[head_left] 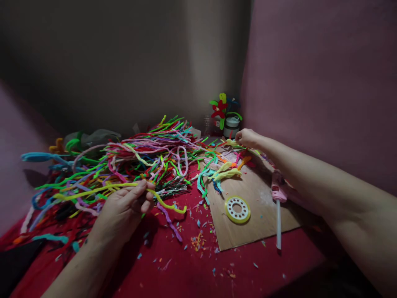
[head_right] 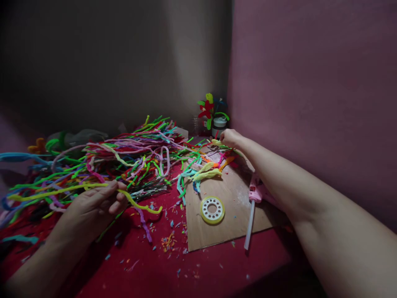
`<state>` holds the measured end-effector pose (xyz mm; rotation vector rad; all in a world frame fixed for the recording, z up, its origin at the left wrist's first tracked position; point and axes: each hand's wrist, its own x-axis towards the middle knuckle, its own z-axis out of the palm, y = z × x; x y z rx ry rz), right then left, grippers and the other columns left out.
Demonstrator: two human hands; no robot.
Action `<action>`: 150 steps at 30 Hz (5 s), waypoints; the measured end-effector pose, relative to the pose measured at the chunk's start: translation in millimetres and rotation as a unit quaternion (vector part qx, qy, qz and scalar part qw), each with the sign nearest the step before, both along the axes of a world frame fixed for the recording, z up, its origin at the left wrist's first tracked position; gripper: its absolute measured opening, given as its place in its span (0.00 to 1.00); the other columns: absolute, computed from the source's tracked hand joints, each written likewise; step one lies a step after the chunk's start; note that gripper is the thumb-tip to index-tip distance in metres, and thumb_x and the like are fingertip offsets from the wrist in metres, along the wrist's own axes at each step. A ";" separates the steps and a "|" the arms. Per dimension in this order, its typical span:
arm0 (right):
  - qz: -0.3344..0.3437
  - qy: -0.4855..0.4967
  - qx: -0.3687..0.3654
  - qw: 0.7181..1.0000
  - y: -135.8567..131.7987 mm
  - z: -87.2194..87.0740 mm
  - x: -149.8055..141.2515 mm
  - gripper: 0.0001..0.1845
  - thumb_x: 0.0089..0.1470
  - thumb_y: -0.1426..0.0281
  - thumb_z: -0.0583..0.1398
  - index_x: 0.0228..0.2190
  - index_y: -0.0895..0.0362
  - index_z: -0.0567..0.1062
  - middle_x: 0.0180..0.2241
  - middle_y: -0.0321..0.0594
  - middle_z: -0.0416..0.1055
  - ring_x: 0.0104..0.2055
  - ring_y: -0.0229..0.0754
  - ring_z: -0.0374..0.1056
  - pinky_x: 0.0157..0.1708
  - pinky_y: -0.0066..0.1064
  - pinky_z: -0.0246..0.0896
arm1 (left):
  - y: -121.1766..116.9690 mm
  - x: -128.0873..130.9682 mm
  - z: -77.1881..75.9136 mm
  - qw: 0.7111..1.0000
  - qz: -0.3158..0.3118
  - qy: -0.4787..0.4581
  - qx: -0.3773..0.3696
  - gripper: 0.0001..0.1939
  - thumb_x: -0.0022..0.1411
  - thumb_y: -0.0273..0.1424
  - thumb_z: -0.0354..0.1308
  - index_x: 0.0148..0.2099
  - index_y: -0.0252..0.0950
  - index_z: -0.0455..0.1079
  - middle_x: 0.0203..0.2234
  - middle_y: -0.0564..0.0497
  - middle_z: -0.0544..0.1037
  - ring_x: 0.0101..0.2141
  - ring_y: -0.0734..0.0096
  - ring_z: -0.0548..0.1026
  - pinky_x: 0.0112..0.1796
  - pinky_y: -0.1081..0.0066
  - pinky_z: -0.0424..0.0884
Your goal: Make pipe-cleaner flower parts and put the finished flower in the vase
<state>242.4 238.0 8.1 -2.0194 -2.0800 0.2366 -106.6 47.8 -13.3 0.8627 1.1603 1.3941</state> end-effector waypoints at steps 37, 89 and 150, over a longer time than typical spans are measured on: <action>0.084 0.135 -0.052 0.986 -32.4 11.5 -16.3 0.09 0.47 0.75 0.60 0.33 0.60 0.79 0.19 0.38 0.72 0.19 0.34 0.64 0.18 0.22 0.55 | 2.2 -1.9 -2.6 0.999 -0.014 0.042 -0.005 0.15 0.39 0.37 0.69 0.27 0.30 0.74 0.13 0.54 0.70 0.13 0.83 0.63 0.17 0.83 0.56; 0.344 -0.078 -0.070 0.933 -70.9 4.0 -32.2 0.20 0.42 0.68 0.65 0.40 0.56 0.76 0.40 0.44 0.71 0.41 0.44 0.64 0.36 0.29 0.58 | -2.6 -0.8 -5.5 0.994 -0.019 0.105 -0.004 0.14 0.44 0.38 0.67 0.29 0.32 0.73 0.14 0.53 0.71 0.14 0.83 0.63 0.17 0.82 0.57; 0.247 0.248 -0.101 0.931 -180.8 -26.3 -146.1 0.13 0.51 0.76 0.53 0.19 0.61 0.71 0.18 0.39 0.70 0.19 0.32 0.58 0.23 0.26 0.46 | -0.2 -1.4 3.6 0.986 0.092 -0.121 0.062 0.12 0.64 0.31 0.50 0.34 0.31 0.73 0.23 0.48 0.77 0.24 0.73 0.75 0.24 0.75 0.71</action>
